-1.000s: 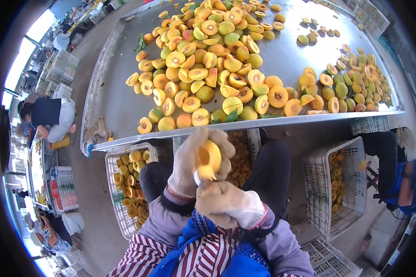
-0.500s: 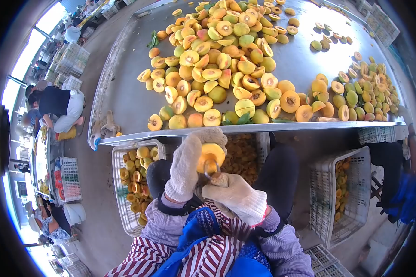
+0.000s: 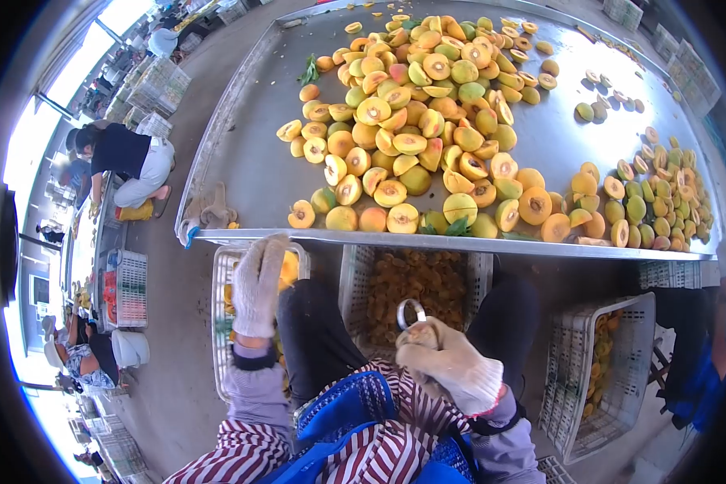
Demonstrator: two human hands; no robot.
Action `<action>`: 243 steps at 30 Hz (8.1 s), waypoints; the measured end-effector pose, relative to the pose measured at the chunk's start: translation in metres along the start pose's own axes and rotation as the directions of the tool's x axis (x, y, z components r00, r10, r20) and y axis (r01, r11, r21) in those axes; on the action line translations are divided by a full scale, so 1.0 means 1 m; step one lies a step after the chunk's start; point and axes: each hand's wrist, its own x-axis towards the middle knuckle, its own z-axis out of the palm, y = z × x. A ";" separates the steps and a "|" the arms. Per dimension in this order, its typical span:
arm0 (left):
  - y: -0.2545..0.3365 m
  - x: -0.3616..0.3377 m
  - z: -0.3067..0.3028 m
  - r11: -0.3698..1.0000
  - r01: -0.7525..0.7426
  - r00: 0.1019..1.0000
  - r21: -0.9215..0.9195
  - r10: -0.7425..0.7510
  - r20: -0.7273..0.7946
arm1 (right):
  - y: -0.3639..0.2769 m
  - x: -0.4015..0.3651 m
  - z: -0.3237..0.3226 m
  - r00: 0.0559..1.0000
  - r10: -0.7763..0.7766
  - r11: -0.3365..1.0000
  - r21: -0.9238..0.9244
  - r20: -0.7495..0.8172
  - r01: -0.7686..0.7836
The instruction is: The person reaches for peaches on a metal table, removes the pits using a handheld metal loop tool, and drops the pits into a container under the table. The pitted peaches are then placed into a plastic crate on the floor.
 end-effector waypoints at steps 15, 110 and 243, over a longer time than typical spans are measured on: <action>-0.048 0.114 0.053 0.942 0.327 0.849 -0.076 -0.258 0.461 | 0.011 0.022 0.016 0.938 -0.308 0.899 -0.372 -0.161 0.232; -0.036 0.004 -0.028 0.793 -0.063 0.998 0.605 0.046 0.043 | 0.010 0.011 0.013 0.967 -0.200 0.977 0.034 -0.160 0.208; -0.043 0.136 0.061 0.917 0.399 0.816 -0.011 -0.349 0.461 | -0.007 0.020 0.008 0.990 -0.052 0.983 -0.182 -0.130 0.028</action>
